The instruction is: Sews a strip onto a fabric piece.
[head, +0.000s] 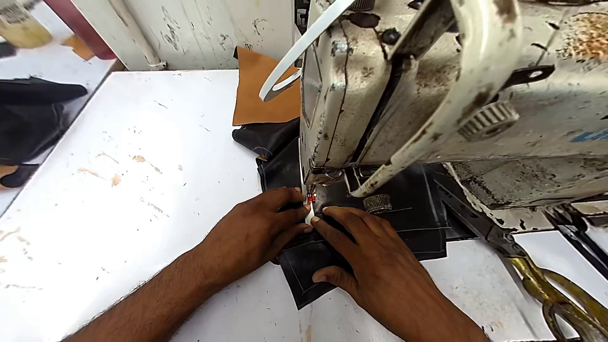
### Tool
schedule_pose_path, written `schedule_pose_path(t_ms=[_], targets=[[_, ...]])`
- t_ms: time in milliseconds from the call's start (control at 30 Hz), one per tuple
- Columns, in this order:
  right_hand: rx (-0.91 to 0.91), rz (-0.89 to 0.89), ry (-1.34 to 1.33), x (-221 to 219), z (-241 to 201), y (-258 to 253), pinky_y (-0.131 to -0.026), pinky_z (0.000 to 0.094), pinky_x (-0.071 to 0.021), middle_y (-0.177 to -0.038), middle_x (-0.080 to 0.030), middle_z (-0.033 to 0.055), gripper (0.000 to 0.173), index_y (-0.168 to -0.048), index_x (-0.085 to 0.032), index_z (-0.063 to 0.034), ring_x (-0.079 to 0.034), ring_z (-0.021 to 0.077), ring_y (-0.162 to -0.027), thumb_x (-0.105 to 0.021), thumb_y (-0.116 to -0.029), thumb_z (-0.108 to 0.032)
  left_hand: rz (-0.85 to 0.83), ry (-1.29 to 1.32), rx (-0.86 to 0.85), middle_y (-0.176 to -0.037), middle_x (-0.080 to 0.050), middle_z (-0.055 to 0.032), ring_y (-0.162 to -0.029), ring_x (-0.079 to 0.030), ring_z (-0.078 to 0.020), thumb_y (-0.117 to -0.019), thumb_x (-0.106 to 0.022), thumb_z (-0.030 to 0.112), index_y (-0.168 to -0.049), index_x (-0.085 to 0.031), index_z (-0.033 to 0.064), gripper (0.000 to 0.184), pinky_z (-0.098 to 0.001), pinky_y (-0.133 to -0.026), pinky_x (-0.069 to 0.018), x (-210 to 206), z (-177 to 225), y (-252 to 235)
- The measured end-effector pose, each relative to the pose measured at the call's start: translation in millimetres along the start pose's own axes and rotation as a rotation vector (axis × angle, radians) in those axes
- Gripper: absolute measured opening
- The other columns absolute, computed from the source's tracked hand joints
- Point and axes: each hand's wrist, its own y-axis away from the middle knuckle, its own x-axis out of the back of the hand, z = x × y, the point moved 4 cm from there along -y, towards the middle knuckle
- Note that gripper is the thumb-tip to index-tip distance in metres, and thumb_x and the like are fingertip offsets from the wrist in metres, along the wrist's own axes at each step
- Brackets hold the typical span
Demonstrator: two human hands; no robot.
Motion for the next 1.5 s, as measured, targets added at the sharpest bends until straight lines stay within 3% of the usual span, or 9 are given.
schedule_pose_path(t_ms=[133,267,700,933,1133,1233,1300,1400,1500], targets=[[-0.015,-0.01,0.005,0,1,-3,-0.109,0.0419,-0.0446,-0.141,-0.062,-0.0003,0.07,-0.141,-0.063,-0.0277,-0.053,0.02,-0.136,-0.033,-0.0981,-0.074,0.051,0.042,-0.087,-0.116,-0.072,-0.0018,-0.117,-0.066,-0.0109,-0.1017,-0.06,0.024,-0.11,-0.079,0.0127,0.023,-0.025,-0.099,-0.0552,0,3,3],[-0.016,-0.049,-0.003,3,1,-3,-0.111,0.0413,-0.0442,-0.143,-0.061,-0.001,0.072,-0.142,-0.063,-0.0283,-0.052,0.0194,-0.137,-0.033,-0.0972,-0.076,0.021,0.012,-0.098,-0.118,-0.072,-0.0021,-0.12,-0.065,-0.0109,-0.1024,-0.06,0.033,-0.113,-0.079,0.0135,0.029,-0.0251,-0.1,-0.0546,2,4,4],[-0.029,-0.097,0.043,-1,5,-10,-0.116,0.0437,-0.0401,-0.15,-0.055,-0.0009,0.075,-0.144,-0.06,-0.0298,-0.048,0.0189,-0.142,-0.029,-0.0956,-0.078,0.038,-0.047,-0.048,-0.121,-0.072,0.0005,-0.121,-0.064,-0.0086,-0.1032,-0.056,0.037,-0.115,-0.079,0.0168,0.032,-0.0226,-0.1,-0.053,0,-1,1],[-0.043,-0.106,0.022,-5,9,-13,-0.121,0.0438,-0.0344,-0.156,-0.05,-0.0022,0.078,-0.148,-0.056,-0.0295,-0.04,0.0169,-0.148,-0.026,-0.096,-0.079,0.042,-0.073,-0.032,-0.121,-0.071,0.002,-0.121,-0.063,-0.007,-0.1042,-0.055,0.037,-0.117,-0.078,0.0174,0.033,-0.0221,-0.099,-0.0532,0,-7,-3],[-0.038,-0.115,0.023,-6,10,-13,-0.122,0.0445,-0.032,-0.159,-0.047,-0.0031,0.078,-0.15,-0.055,-0.031,-0.038,0.0163,-0.15,-0.023,-0.0965,-0.078,0.07,-0.081,-0.146,-0.119,-0.072,-0.0016,-0.119,-0.065,-0.0106,-0.1046,-0.056,0.028,-0.115,-0.078,0.0144,0.028,-0.0236,-0.101,-0.0533,0,-4,2],[-0.031,-0.091,0.003,-6,9,-12,-0.122,0.0442,-0.0327,-0.157,-0.049,-0.0014,0.079,-0.15,-0.055,-0.0276,-0.039,0.0163,-0.149,-0.025,-0.0969,-0.078,0.073,-0.082,-0.125,-0.118,-0.072,0.0004,-0.118,-0.065,-0.0086,-0.1042,-0.056,0.03,-0.113,-0.079,0.0165,0.028,-0.0217,-0.098,-0.0534,0,-5,2],[-0.018,0.007,-0.027,4,11,-7,-0.121,0.0423,-0.0364,-0.152,-0.055,0.0013,0.075,-0.145,-0.06,-0.0198,-0.046,0.016,-0.145,-0.032,-0.0997,-0.073,0.082,-0.093,-0.101,-0.118,-0.072,0.001,-0.118,-0.065,-0.0081,-0.1042,-0.056,0.031,-0.113,-0.079,0.0175,0.028,-0.0212,-0.098,-0.0531,0,-5,1],[0.005,0.256,-0.076,45,22,11,-0.11,0.0402,-0.0492,-0.133,-0.068,0.004,0.056,-0.128,-0.07,-0.013,-0.06,0.0167,-0.13,-0.047,-0.1038,-0.058,0.1,-0.095,-0.083,-0.117,-0.072,0.0022,-0.116,-0.065,-0.0067,-0.1046,-0.055,0.032,-0.112,-0.079,0.0176,0.029,-0.0205,-0.096,-0.0532,-1,-7,-1],[-0.054,0.376,-0.032,119,59,48,-0.1,0.0412,-0.0538,-0.123,-0.072,0.0091,0.038,-0.122,-0.067,-0.0093,-0.067,0.0198,-0.119,-0.047,-0.1085,-0.038,0.105,-0.097,-0.087,-0.118,-0.073,0.0021,-0.115,-0.066,-0.0064,-0.1049,-0.053,0.033,-0.112,-0.079,0.0172,0.031,-0.0204,-0.096,-0.0532,-1,-9,-2]])
